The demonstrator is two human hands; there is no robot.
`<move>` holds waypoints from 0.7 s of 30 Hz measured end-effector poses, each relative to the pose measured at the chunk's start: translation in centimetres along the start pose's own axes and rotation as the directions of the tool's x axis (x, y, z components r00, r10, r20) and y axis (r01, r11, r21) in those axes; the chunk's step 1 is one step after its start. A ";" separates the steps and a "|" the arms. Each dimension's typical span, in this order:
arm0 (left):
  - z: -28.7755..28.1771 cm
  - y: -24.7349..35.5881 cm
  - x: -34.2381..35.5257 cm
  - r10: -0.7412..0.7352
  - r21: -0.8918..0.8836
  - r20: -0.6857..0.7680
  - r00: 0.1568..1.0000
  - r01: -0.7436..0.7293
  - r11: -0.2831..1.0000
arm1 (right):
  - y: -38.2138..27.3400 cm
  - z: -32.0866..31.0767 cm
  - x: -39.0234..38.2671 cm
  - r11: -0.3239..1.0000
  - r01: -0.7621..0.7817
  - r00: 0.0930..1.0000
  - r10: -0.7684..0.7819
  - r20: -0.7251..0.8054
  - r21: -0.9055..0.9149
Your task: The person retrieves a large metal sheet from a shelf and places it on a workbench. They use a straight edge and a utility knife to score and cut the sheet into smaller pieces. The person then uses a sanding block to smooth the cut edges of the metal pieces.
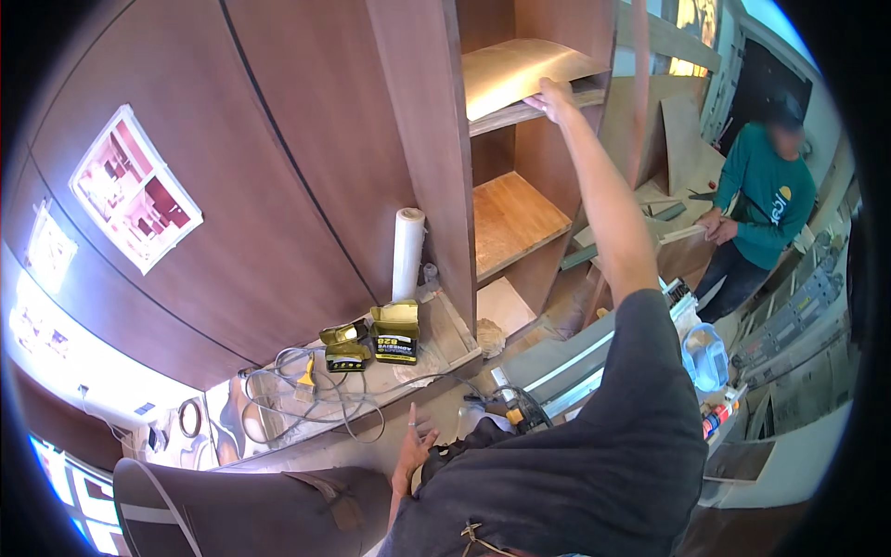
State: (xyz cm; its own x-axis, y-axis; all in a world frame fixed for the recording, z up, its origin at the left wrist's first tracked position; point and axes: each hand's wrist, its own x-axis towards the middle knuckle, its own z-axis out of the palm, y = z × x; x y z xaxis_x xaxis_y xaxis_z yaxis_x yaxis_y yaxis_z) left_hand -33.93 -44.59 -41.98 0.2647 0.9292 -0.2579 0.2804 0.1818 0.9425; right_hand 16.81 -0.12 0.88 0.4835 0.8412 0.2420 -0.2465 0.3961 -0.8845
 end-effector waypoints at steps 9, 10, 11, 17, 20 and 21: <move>0.5 -1.2 1.4 -0.062 -0.006 0.054 0.997 0.062 0.998 | -1.2 -4.5 0.7 0.904 -0.166 0.961 0.239 0.142 -0.395; 0.5 -0.8 1.8 -0.076 0.006 0.076 0.994 0.076 0.997 | -1.3 -4.3 0.1 0.893 -0.174 0.956 0.254 0.147 -0.414; 0.6 -0.2 2.8 -0.055 0.064 0.109 0.992 0.048 0.997 | -1.5 -4.5 0.0 0.903 -0.153 0.964 0.226 0.141 -0.401; 1.3 4.2 7.1 0.023 0.146 0.132 0.991 -0.042 0.988 | -1.4 -2.2 0.8 0.996 0.060 0.988 -0.050 0.144 -0.064; 0.6 4.7 6.8 0.026 0.105 0.073 0.997 -0.034 0.994 | -2.4 0.1 1.4 0.972 0.217 0.972 -0.224 0.077 0.093; -0.2 3.6 5.4 0.013 0.098 0.006 1.000 -0.013 0.995 | -1.7 2.0 0.9 0.964 0.229 0.965 -0.243 0.096 0.136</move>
State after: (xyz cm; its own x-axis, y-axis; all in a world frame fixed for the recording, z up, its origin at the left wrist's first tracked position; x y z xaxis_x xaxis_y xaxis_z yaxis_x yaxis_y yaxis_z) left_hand -31.72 -38.87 -39.87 0.2734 0.9296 -0.2473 0.3664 0.1371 0.9203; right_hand 15.98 0.74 3.45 0.4458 0.7510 0.4871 -0.2407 0.6247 -0.7428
